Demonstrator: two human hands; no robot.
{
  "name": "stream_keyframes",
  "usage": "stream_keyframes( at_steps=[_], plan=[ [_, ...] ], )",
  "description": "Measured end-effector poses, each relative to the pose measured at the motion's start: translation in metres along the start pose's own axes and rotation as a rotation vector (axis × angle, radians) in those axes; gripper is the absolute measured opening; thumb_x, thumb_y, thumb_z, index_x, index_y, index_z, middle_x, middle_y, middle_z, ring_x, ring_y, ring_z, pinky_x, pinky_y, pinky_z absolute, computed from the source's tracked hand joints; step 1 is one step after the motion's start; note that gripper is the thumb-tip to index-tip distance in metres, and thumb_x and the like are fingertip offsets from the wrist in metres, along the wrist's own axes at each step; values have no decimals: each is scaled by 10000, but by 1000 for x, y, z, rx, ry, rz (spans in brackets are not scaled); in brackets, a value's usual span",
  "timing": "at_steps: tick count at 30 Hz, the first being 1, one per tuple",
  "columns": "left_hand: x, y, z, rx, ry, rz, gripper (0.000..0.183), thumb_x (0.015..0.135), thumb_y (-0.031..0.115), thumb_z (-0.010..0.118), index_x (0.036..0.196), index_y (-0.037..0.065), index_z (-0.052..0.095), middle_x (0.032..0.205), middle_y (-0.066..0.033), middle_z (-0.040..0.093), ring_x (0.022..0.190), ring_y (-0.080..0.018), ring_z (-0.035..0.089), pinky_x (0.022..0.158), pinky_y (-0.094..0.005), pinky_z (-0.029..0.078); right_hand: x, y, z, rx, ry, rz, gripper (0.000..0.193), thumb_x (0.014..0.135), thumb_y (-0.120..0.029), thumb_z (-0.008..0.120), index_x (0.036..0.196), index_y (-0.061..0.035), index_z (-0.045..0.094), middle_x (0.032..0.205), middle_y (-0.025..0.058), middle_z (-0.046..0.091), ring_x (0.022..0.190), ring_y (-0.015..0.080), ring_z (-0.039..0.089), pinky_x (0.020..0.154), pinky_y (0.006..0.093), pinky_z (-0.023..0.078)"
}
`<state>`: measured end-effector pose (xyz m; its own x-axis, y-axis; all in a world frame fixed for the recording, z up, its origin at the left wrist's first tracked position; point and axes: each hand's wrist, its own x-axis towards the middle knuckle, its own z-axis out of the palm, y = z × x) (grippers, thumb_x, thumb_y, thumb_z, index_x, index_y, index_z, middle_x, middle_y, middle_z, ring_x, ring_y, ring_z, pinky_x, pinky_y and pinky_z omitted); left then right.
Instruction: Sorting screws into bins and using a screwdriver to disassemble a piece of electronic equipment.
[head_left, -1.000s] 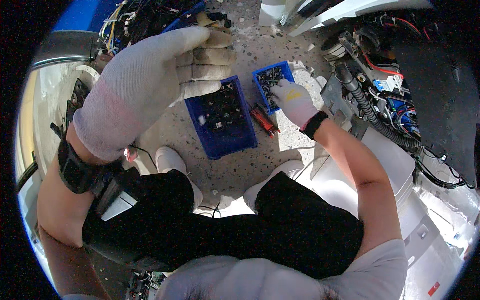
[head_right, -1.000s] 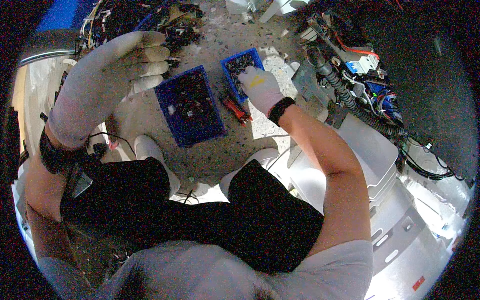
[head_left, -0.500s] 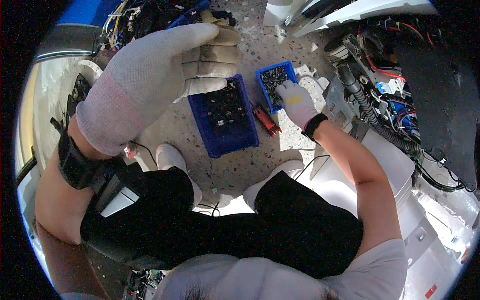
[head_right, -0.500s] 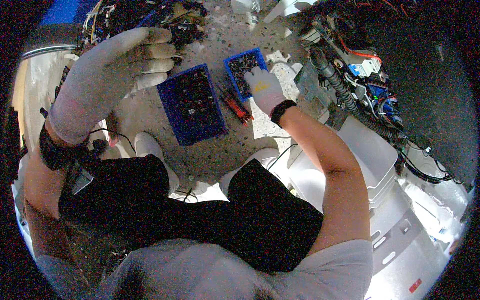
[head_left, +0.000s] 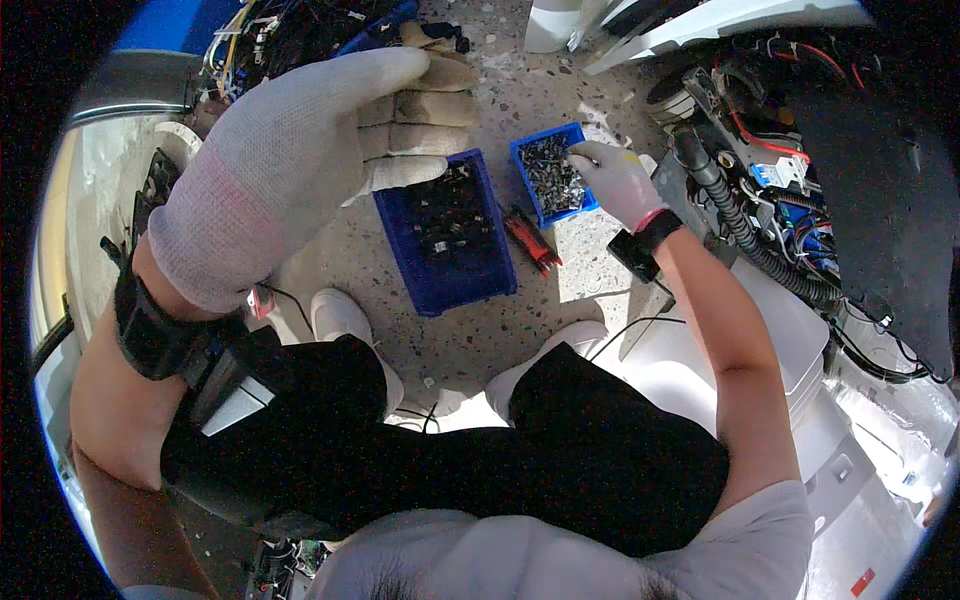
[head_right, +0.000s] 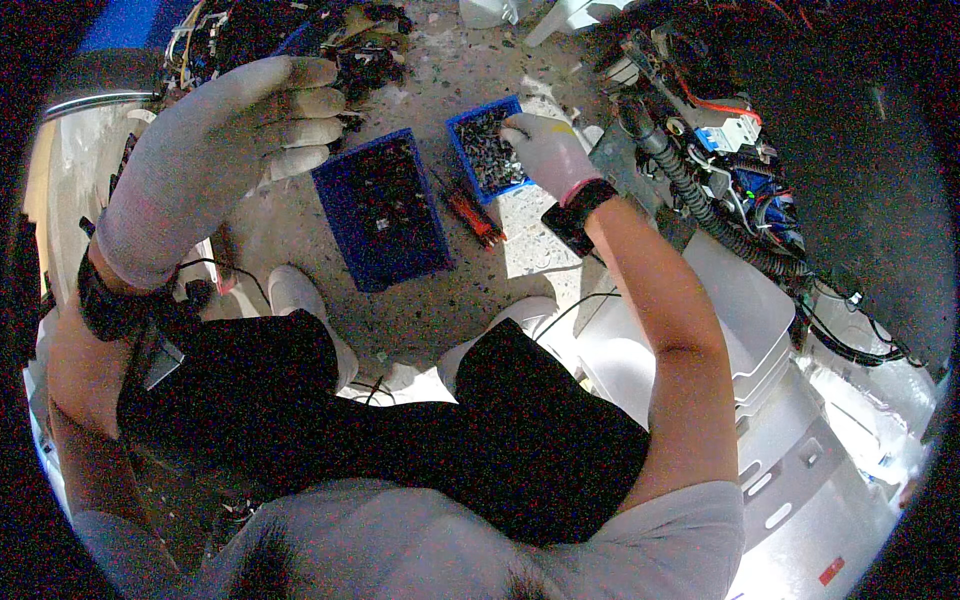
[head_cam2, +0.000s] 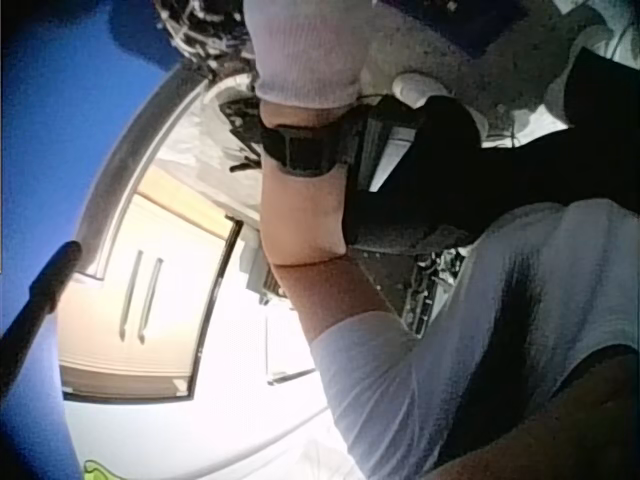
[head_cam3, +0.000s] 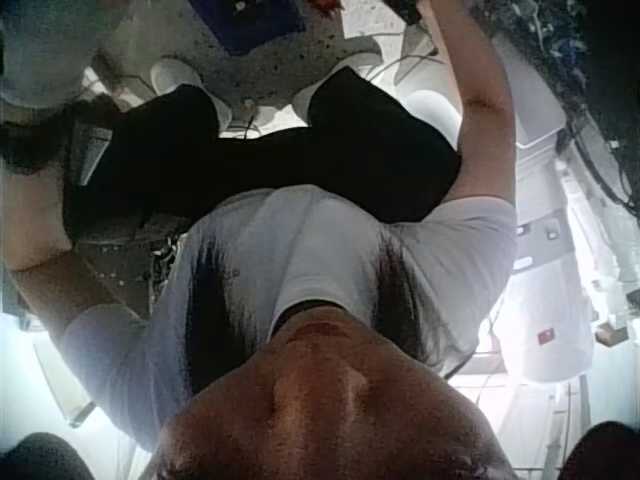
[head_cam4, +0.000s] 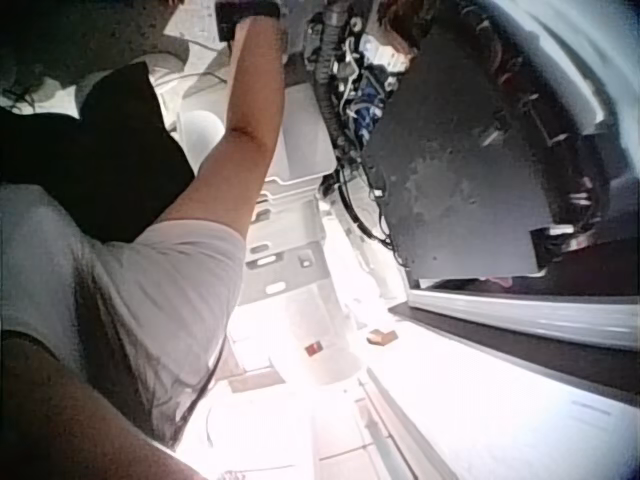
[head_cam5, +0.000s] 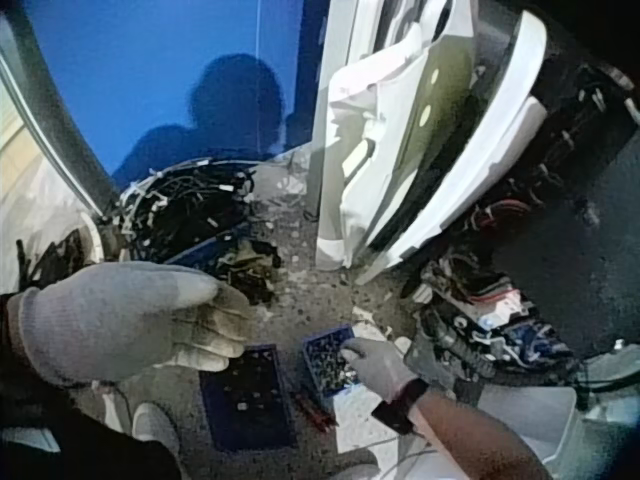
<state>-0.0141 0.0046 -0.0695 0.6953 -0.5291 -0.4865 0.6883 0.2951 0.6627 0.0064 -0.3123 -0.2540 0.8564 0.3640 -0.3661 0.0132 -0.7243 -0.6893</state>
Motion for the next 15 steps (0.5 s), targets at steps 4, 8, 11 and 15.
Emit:
stream_keyframes(
  at_steps=[4,8,11,15],
  plan=[
    [0,1,7,65,85,56,416,984,278,383,1271,-14,460,1129,-97,602,1013,-204,592,930,-326,459,2,13,9,-142,99,-33,340,901,-275,545,1088,-1,620,932,125,678,721,199,651,674,317,501],
    [2,3,7,36,110,20,409,981,283,395,1256,-10,476,1113,-94,606,1001,-198,596,930,-324,459,-14,-34,10,-12,29,21,356,914,-303,533,1105,-15,616,914,129,676,699,175,652,643,308,506],
    [3,1,4,32,91,22,400,981,270,388,1250,-11,479,1110,-90,606,998,-194,596,918,-317,464,-34,-84,15,194,-211,17,339,916,-315,491,1090,-56,622,1032,188,641,1001,359,590,878,402,459],
    [1,4,9,64,111,54,392,984,248,368,1255,-16,473,1105,-88,602,996,-196,597,906,-310,469,-12,-39,9,-104,141,-92,291,913,-285,490,1029,-57,629,1036,178,628,986,359,581,848,427,458]
  ],
)
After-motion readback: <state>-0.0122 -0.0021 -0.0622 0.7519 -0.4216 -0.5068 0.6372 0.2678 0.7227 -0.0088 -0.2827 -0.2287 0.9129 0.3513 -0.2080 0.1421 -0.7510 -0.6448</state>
